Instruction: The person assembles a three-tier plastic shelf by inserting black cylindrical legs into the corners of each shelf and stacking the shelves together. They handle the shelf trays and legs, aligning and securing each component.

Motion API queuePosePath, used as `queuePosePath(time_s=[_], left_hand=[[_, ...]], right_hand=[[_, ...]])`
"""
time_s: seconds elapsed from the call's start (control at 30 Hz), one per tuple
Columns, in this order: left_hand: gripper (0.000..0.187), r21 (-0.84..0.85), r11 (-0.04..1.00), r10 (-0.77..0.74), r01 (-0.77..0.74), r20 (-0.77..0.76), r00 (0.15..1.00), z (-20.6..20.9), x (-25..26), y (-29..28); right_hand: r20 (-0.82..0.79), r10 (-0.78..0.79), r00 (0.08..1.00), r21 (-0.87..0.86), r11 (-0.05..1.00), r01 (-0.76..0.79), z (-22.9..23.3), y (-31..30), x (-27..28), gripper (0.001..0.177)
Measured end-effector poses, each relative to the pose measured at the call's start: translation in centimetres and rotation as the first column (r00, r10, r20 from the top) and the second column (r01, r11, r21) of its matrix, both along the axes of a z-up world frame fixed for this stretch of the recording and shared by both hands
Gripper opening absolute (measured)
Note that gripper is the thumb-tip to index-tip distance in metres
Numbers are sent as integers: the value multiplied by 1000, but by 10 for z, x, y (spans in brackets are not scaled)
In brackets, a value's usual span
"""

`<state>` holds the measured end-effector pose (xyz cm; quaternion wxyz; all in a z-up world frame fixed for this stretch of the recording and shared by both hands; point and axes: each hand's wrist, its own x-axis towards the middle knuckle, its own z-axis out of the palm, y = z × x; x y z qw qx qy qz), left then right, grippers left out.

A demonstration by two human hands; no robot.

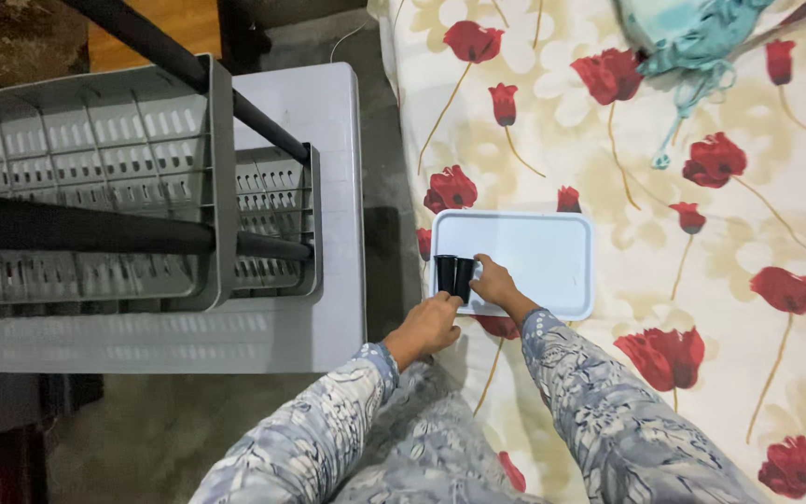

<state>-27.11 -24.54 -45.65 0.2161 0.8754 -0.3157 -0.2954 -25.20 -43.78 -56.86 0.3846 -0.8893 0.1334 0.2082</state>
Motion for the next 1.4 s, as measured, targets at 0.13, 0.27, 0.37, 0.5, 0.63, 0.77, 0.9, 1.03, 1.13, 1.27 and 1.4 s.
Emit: queuePosePath(time_s=[0.13, 0.27, 0.37, 0.5, 0.63, 0.77, 0.9, 1.03, 1.13, 1.27, 1.4], left_hand=[[46, -50, 998, 33, -33, -6, 999, -8, -8, -4], [48, -68, 997, 45, -46, -9, 999, -12, -16, -2], [48, -27, 996, 83, -85, -67, 994, -11, -22, 11], [45, -61, 992, 110, -114, -74, 991, -6, -26, 24], [41, 14, 991, 134, -134, -123, 983, 6, -25, 27], [42, -33, 993, 107, -111, -105, 989, 31, -15, 23], [43, -151, 963, 217, -224, -59, 974, 74, -9, 23], [45, -299, 895, 349, -331, 7, 937, 136, -12, 41], [51, -419, 830, 443, -368, 95, 891, 183, -21, 61], [54, -652, 703, 536, -286, 220, 815, 237, -43, 109], [48, -713, 660, 568, -237, 266, 779, 282, -73, 169]], right_hand=[[-57, 36, 998, 12, 999, -35, -21, 8, 13, 79], [-9, 61, 998, 27, 998, -61, -33, 6, 22, 62], [-9, 20, 1000, -6, 1000, -20, -39, 11, 19, 44], [-39, -35, 999, -58, 998, 33, -42, 3, 12, 42], [-24, -17, 1000, -89, 996, 15, -36, -2, 6, 44], [96, 9, 995, -105, 995, 1, -11, -6, 12, 41], [199, -35, 979, 89, 996, 17, 54, -2, 27, 34], [389, -79, 918, 248, 969, -21, 163, 23, 17, 29], [437, -110, 893, 305, 952, -32, 246, 54, -10, 29], [574, -80, 815, 371, 913, -171, 337, 107, -41, 25], [645, 3, 764, 373, 871, -319, 404, 167, -73, 26]])
